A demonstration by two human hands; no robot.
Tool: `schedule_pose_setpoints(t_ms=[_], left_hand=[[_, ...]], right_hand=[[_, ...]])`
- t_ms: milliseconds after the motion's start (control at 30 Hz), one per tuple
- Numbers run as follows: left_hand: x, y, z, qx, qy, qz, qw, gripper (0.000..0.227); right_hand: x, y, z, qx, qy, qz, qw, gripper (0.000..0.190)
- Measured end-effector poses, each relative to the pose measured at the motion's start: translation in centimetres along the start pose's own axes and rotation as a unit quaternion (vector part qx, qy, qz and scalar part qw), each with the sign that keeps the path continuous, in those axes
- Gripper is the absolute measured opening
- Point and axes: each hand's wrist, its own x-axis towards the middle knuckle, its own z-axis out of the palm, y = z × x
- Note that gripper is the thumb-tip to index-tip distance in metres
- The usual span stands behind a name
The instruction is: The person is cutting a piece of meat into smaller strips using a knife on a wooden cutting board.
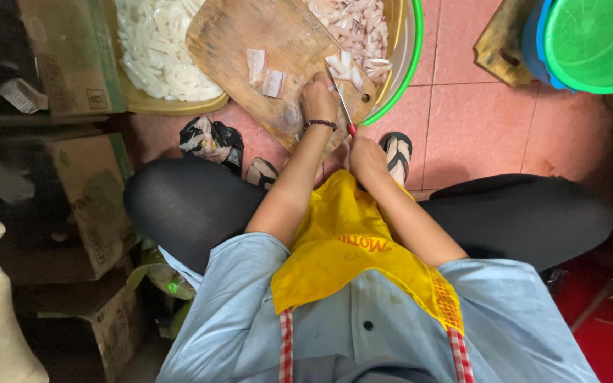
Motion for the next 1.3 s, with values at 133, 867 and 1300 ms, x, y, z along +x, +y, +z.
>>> schedule_pose_setpoints(t_ms=[133,867,1300], left_hand=[[0.9,0.0,-0.1,0.035,0.005,-0.016,0.999,0.018],[-2.1,-1.4,-0.7,-0.013,0.052,0.016,0.998,0.020],[-1.9,-1.5,-0.5,0.027,0.063,0.013,0.998,0.014]], right_hand=[[2.1,-1.4,-0.3,0.013,0.011,-0.017,1.000,0.027],[-2.9,-1.1,-0.4,-0.019,-0.065,0.031,0.997,0.038],[-2.0,-0.3,1.4,0.023,-0.010,0.003,1.000,0.033]])
